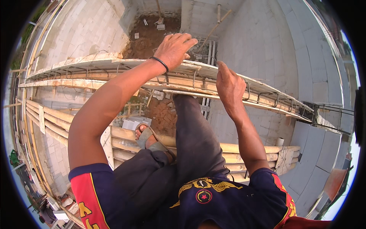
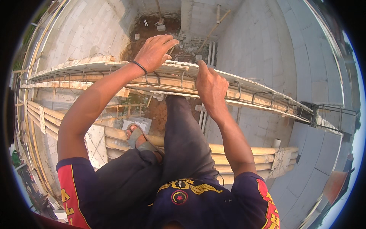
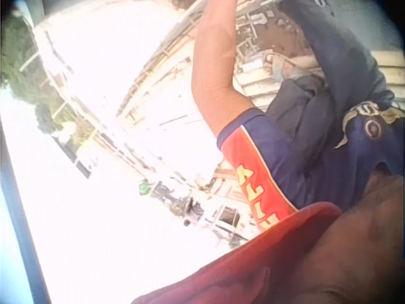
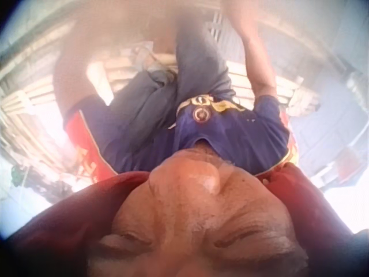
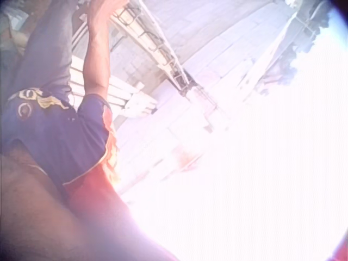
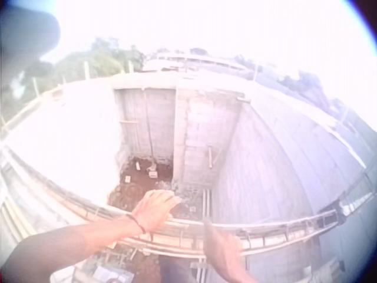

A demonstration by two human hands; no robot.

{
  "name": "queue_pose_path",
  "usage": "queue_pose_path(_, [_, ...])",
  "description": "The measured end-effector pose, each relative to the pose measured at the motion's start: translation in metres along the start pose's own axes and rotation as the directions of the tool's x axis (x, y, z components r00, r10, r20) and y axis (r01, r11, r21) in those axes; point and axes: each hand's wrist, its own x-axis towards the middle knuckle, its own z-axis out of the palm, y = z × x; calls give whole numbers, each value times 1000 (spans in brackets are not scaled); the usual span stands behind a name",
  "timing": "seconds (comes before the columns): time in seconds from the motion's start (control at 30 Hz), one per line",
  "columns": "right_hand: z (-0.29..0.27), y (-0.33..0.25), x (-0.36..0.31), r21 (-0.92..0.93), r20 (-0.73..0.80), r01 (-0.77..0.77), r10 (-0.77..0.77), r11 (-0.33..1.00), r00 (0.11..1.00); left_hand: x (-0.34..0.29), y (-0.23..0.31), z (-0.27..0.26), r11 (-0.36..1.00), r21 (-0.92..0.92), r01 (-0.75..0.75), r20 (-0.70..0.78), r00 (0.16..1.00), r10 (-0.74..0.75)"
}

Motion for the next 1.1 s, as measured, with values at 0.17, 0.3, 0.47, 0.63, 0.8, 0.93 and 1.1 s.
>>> queue_pose_path(0.17, [65,21,40,52,-5,-92,93,994,996,-73,3,5,978,-110,178,-109,976,-189])
queue_pose_path(0.3, [100,25,85,102,0,-179,180,978,984,-175,17,14,964,-228,134,174,980,-95])
queue_pose_path(0.47, [119,9,147,122,-16,-114,117,986,993,-266,13,56,857,-160,490,717,655,-240])
queue_pose_path(0.63, [133,-9,208,97,71,-112,106,989,992,-300,5,127,728,-6,686,883,345,-317])
queue_pose_path(0.8, [169,-10,244,94,236,-138,113,986,965,-318,7,194,499,0,866,896,222,-384])
queue_pose_path(0.93, [212,1,243,80,431,-33,-4,996,902,-328,3,247,469,134,873,896,95,-434])
queue_pose_path(1.1, [230,-1,246,169,816,-653,266,738,512,-355,-8,303,395,247,885,915,-78,-396])
